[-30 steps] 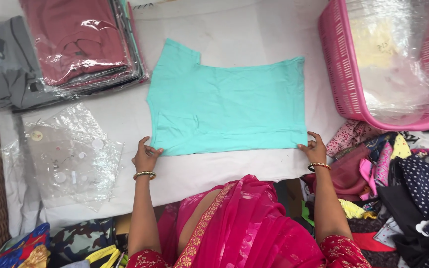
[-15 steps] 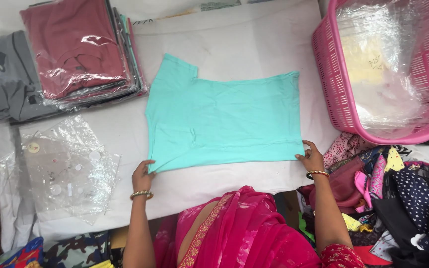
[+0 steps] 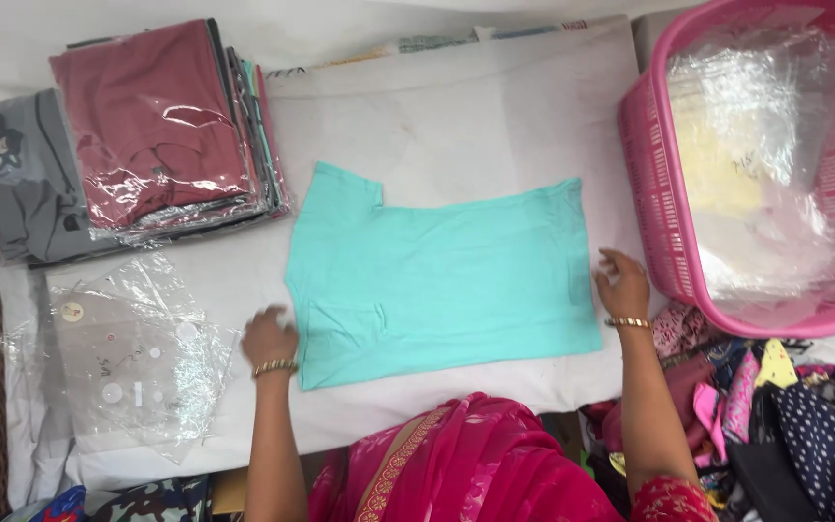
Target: The person folds a light blue t-shirt and a grey t-shirt on a white table. They then place each folded shirt into a clear plastic bag, seal the bags, and stack them on top of other packaged clothes.
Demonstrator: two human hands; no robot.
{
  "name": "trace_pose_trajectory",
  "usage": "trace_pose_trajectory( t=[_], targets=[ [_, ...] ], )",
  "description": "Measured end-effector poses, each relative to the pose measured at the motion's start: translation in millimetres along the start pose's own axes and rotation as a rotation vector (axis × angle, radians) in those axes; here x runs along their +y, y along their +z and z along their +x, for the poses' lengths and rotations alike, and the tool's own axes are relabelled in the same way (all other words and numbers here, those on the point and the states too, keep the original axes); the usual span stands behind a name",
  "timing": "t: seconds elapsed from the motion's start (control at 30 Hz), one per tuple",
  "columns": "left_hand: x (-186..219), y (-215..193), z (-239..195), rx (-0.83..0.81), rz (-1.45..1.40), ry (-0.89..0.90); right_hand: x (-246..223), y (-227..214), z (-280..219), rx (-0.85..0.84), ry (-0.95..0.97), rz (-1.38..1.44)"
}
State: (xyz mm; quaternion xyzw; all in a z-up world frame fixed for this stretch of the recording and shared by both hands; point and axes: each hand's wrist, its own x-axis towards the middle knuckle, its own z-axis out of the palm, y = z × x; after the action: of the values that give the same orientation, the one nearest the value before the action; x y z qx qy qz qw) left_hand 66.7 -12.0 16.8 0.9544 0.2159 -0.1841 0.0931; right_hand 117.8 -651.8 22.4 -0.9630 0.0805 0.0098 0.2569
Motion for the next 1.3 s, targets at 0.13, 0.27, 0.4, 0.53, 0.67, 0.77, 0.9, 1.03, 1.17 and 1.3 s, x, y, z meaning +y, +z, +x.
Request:
trace_pose_trajectory(
  t=[0.13, 0.27, 0.4, 0.53, 0.67, 0.77, 0.9, 1.03, 1.17, 1.3],
  targets=[
    [57.1, 27.8, 102.4, 0.228, -0.258, 0.334, -48.8, 20.0, 81.2, -0.055, 0.023, 0.014],
    [122.5, 27.1, 174.7, 0.194, -0.176, 0.31, -62.9, 44.9, 128.6, -0.115, -0.092, -0.149],
    [148.8, 26.4, 197.2, 0.289, -0.226, 0.129, -62.4, 59.5, 144.9, -0.165, -0.11, -0.215],
    [148.1, 25.5, 191.0, 0.045, -0.376, -0.087, -45.0, 67.1, 138.1, -0.24, -0.028, -0.273],
    [108.5, 50.4, 204.7, 0.118, -0.555, 0.129, -36.3, 56.5, 120.7, -0.035, -0.117, -0.243],
    [86.2, 27.3, 186.7, 0.139, -0.695, 0.311, -30.0, 46.2, 99.6, 0.105, -0.149, -0.194],
    [47.4, 8.5, 136.9, 0.188, -0.679, 0.398, -22.8, 33.5, 52.6, 0.213, -0.165, -0.141],
    [28.5, 0.3, 72.5, 0.033, -0.742, 0.288, -12.2, 27.7, 2.7, 0.243, -0.172, -0.114],
    [23.8, 6.9, 19.9, -0.041, -0.777, 0.249, 8.0, 35.3, -37.6, 0.186, -0.133, -0.161],
    [8.7, 32.3, 2.2, 0.05, -0.404, 0.381, 25.6, 44.1, -58.6, 0.192, -0.131, -0.198]
  ],
)
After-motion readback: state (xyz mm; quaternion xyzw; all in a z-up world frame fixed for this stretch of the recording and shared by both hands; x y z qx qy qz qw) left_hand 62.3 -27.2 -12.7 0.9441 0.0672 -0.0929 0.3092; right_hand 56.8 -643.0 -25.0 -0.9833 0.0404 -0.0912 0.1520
